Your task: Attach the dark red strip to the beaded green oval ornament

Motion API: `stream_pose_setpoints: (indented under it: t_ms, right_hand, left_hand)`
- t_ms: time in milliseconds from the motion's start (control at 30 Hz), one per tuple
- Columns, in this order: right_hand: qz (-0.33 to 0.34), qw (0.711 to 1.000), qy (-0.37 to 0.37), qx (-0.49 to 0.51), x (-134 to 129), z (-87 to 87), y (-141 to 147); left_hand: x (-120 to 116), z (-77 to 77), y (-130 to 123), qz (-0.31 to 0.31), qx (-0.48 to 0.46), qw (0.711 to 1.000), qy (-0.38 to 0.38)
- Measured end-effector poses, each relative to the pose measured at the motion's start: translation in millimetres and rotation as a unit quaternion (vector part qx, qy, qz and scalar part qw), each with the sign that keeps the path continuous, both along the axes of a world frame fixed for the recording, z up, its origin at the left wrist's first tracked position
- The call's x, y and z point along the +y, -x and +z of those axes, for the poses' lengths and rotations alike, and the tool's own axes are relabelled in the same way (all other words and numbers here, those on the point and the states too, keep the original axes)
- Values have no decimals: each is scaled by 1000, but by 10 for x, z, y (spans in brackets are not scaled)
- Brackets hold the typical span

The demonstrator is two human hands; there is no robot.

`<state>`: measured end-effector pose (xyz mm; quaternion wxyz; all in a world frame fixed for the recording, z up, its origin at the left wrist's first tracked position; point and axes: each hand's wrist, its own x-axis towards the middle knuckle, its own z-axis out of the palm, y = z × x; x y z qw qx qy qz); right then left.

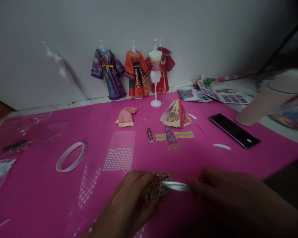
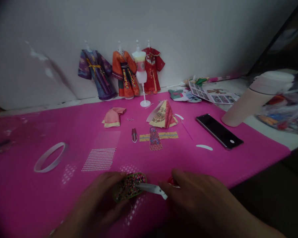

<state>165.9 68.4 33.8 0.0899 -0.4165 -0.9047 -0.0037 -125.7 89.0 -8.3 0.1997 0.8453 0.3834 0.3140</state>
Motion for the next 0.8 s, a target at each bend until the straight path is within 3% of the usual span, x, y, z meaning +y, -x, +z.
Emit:
stream_pose_setpoints:
  t_ms: [800]
  right_hand:
    - [19,1000,-14,-1,42,88,48]
  left_hand:
    - [21,50,-29,10,-6,999,-32]
